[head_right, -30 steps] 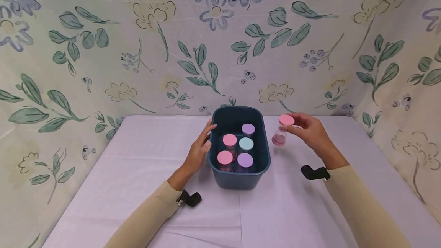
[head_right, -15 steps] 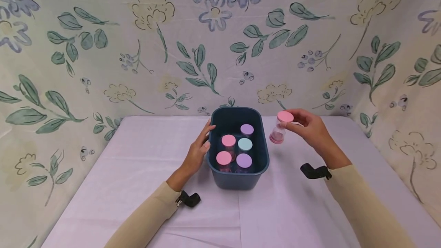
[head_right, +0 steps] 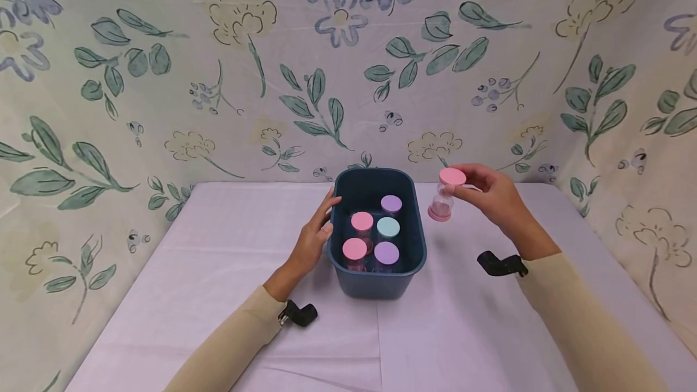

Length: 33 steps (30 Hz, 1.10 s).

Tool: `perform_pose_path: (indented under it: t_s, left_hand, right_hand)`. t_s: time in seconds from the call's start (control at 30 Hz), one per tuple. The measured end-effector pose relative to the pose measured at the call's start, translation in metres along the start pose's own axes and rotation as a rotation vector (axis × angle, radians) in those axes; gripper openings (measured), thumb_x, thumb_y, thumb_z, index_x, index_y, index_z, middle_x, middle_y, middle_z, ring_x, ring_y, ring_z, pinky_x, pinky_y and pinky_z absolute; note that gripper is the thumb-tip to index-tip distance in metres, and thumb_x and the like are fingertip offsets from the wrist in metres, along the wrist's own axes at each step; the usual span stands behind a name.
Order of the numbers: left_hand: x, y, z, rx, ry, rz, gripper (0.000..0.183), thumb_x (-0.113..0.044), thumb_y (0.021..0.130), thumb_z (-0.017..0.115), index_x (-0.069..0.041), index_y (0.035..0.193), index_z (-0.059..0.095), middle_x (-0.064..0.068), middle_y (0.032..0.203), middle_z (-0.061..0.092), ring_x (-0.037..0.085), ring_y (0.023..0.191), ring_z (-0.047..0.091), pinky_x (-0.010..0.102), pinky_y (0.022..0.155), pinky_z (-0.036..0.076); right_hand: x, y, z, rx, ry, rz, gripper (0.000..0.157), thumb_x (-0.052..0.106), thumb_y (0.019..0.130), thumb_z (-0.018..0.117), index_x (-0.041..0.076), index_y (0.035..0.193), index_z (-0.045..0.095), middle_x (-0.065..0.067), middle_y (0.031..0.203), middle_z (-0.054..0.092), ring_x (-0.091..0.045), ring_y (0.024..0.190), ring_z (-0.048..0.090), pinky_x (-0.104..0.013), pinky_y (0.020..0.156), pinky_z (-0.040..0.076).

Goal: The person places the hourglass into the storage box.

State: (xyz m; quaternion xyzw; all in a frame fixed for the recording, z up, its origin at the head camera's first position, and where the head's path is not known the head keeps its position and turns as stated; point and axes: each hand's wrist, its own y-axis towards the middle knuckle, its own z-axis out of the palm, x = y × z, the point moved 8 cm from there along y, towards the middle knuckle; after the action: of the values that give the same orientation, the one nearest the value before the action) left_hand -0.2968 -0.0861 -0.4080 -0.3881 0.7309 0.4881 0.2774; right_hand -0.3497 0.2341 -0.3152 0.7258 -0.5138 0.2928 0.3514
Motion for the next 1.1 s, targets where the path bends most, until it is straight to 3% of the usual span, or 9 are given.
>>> perform_pose_path:
  t_s: [0.37,0.6,0.83,1.1]
  left_hand:
    - [0.001,0.0,-0.002,0.0,0.009,-0.003,0.055,-0.026,0.096,0.039,-0.027,0.15,0.031,-0.007,0.162,0.011,0.019,0.141,0.03,0.048,0.11,0.031]
    - [0.001,0.001,-0.001,0.007,-0.002,0.006,0.054,-0.04,0.098,0.036,-0.026,0.15,0.031,-0.007,0.162,0.011,0.02,0.141,0.031,0.048,0.11,0.031]
    - [0.0,0.001,0.0,0.007,-0.007,0.02,0.053,-0.03,0.097,0.038,-0.026,0.15,0.031,-0.008,0.161,0.01,0.02,0.141,0.03,0.049,0.109,0.032]
    - [0.002,-0.001,-0.001,0.004,0.0,0.007,0.054,-0.029,0.096,0.038,-0.027,0.15,0.032,-0.009,0.161,0.01,0.017,0.141,0.03,0.046,0.109,0.032]
  right_hand:
    - [0.017,0.006,-0.002,-0.005,-0.016,-0.028,0.053,0.037,0.087,0.069,0.019,0.135,0.055,-0.004,0.131,0.058,-0.014,0.115,0.054,-0.056,0.097,0.043]
    - [0.027,0.013,-0.001,-0.004,-0.038,-0.055,0.052,0.034,0.087,0.07,0.019,0.135,0.055,-0.003,0.131,0.058,-0.011,0.113,0.054,-0.038,0.094,0.049]
    - [0.039,0.015,0.007,0.013,-0.011,-0.058,0.056,0.035,0.085,0.072,0.017,0.135,0.055,-0.005,0.133,0.057,-0.024,0.124,0.05,-0.059,0.098,0.041]
    - [0.042,0.019,0.01,0.027,-0.023,-0.035,0.058,0.037,0.083,0.074,0.016,0.133,0.055,-0.007,0.134,0.056,-0.029,0.126,0.048,-0.06,0.097,0.041]
